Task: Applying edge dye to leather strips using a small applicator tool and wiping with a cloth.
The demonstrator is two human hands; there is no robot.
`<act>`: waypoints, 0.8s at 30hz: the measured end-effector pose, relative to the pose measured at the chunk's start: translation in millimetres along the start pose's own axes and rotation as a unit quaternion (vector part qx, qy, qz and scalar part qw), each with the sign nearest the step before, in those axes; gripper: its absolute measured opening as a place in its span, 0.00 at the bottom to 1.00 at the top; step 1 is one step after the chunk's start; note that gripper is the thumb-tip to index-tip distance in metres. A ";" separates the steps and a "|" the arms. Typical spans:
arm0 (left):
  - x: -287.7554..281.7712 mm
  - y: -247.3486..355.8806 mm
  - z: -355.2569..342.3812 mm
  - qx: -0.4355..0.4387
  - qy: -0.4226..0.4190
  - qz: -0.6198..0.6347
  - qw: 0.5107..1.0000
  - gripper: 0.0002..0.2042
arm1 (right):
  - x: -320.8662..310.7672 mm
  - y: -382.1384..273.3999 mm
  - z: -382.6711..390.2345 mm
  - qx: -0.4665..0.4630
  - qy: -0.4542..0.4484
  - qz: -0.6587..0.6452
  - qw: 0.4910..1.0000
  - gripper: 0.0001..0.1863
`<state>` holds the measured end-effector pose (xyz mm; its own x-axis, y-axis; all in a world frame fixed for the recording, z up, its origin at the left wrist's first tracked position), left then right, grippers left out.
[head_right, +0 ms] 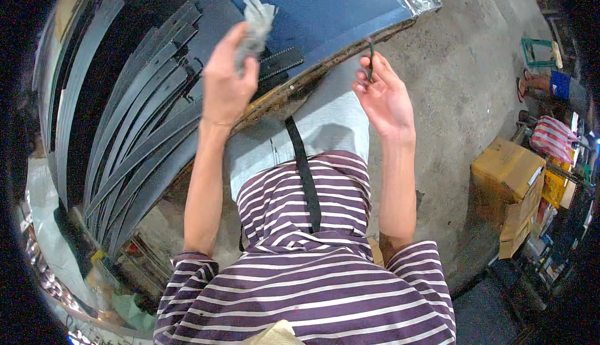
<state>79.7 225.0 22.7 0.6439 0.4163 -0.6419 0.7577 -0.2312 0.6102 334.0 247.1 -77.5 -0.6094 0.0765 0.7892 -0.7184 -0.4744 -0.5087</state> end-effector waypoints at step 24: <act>6.7 -18.1 10.8 -0.029 0.114 -0.021 0.993 0.09 | -35.4 -8.0 10.3 -0.082 0.110 0.060 0.989 0.08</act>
<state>71.4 222.5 2.3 0.5666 0.6141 -0.5494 0.7714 -0.1611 0.6156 364.8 239.2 -97.9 -0.7388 0.2264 0.6348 -0.6703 -0.3446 -0.6572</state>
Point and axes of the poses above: each hand's wrist, its own z-axis away from the middle knuckle, its own x-axis out of the palm, y = z × x, the point moved 9 cm from there along -z, towards the middle knuckle, and after that the axes turned 3 degrees about -x, right-handed, at the moved point
